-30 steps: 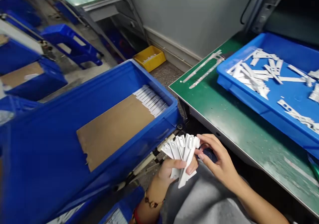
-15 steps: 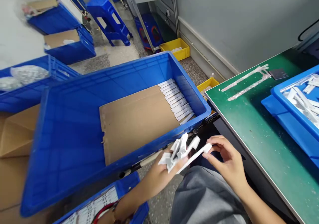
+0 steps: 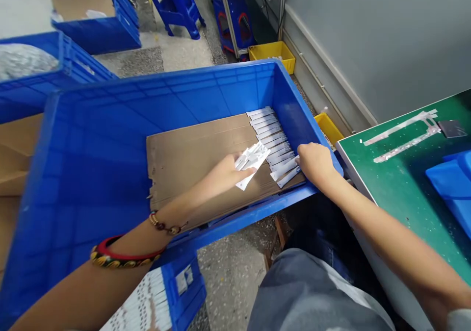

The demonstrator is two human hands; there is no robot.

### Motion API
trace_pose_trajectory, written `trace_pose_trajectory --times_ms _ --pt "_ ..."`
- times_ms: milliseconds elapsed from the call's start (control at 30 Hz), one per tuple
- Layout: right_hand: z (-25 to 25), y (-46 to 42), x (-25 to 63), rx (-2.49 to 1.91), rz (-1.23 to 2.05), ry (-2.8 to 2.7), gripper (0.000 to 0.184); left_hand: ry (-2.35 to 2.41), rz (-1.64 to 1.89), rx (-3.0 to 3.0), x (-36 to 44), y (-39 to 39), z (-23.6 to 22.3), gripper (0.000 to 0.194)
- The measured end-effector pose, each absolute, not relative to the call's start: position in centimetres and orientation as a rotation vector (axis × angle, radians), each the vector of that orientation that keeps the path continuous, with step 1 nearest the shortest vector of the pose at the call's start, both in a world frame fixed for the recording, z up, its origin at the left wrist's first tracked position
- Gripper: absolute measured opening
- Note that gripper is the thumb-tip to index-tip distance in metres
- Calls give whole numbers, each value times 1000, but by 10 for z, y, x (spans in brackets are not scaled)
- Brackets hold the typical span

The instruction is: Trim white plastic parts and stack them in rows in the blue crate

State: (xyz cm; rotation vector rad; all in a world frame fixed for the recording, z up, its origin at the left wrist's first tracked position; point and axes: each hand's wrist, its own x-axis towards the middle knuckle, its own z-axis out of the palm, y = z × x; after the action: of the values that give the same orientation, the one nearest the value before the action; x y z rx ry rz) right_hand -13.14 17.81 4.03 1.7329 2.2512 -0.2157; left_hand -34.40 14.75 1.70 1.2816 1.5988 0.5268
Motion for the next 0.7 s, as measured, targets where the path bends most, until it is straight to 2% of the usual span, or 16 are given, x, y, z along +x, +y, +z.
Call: trace_pose_trajectory --times_ms 100,300,467,700 --pt "27 197 -146 1507 -135 2220 21 1560 602 1305 -351 145 7 30" --pt "7 209 -153 1137 -123 2192 29 1649 506 1528 -352 146 7 12" --pt "-8 206 -148 950 -204 2100 24 1716 261 1809 -346 137 15 18" --pt "-40 201 -145 816 -245 2074 26 1708 204 1873 -343 137 15 22"
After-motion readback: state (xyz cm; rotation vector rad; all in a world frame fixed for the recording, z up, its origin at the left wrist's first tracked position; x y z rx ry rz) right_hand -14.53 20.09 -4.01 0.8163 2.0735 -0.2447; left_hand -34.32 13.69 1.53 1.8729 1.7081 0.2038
